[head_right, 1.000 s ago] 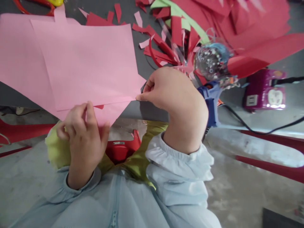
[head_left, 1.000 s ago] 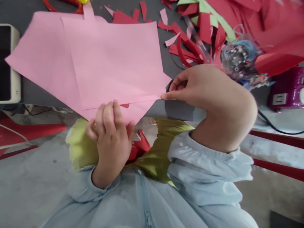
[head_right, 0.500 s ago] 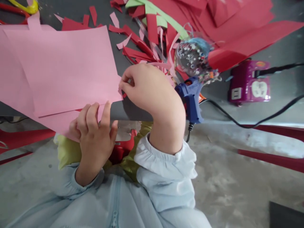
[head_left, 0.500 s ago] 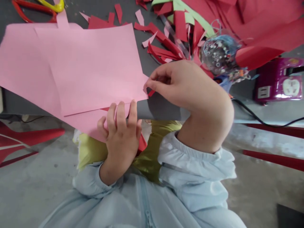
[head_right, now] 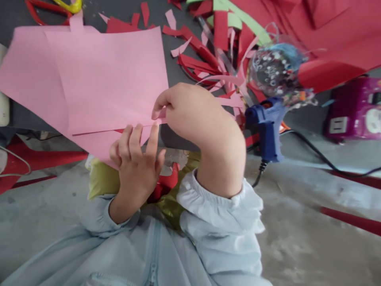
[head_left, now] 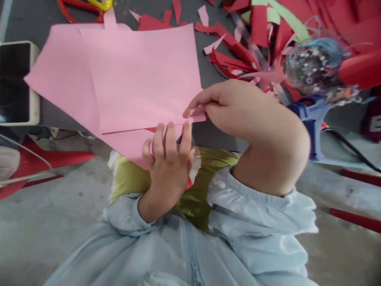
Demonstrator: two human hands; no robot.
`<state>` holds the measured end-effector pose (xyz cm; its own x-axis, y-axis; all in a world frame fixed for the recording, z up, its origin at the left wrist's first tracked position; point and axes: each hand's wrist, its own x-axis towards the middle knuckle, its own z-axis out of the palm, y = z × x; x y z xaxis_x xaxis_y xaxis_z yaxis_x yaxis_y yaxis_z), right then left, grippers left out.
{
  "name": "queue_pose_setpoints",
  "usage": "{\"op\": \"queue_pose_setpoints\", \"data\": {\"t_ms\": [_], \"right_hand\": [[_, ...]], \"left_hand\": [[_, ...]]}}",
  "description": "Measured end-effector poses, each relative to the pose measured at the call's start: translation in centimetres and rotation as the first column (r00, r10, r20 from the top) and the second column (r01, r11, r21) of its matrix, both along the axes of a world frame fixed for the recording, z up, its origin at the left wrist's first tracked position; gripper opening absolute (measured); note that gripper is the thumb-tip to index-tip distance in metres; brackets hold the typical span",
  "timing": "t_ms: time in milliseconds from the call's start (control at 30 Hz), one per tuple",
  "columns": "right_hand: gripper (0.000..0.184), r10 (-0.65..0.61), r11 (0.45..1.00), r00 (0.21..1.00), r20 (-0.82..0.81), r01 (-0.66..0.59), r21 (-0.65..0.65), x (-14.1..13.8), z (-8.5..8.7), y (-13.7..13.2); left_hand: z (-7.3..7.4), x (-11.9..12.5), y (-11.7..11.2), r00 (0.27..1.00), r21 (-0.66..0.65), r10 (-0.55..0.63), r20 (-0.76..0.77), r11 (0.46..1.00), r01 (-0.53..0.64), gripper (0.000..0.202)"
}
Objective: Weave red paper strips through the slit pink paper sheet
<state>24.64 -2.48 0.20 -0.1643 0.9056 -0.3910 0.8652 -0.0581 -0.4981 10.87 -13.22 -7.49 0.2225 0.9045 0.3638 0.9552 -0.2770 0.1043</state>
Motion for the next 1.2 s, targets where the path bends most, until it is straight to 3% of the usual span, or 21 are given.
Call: {"op": "queue_pose_setpoints", "data": {"t_ms": [133,633,800,1200], "right_hand": [[0.033,-0.002,1.0,1.0,-0.007,0.002,0.009,0.2,-0.1,-0.2],[0.033,-0.035,0.999,0.999,-0.024,0.034,-0.034,0.4,0.0,-0.1],[0.032,-0.067,0.997,0.995,0.072,0.071,-0.042,0.7,0.7,-0.2],[0.037,-0.145,0.985,0.984,0.102,0.153,-0.075,2.1,1.1,-0.4]], "left_hand": [[0.1,0.2,-0.2,0.998,-0.031,0.013,-0.064,0.999,-0.015,0.049],[0.4,0.1,-0.3,1.0,-0.137,0.015,-0.015,0.99,-0.017,0.05],[0.4,0.1,-0.2,0.999,-0.109,0.014,-0.032,0.994,-0.017,0.05],[0.2,0.1,0.0,0.998,-0.071,0.022,-0.051,0.997,-0.026,0.051]]}}
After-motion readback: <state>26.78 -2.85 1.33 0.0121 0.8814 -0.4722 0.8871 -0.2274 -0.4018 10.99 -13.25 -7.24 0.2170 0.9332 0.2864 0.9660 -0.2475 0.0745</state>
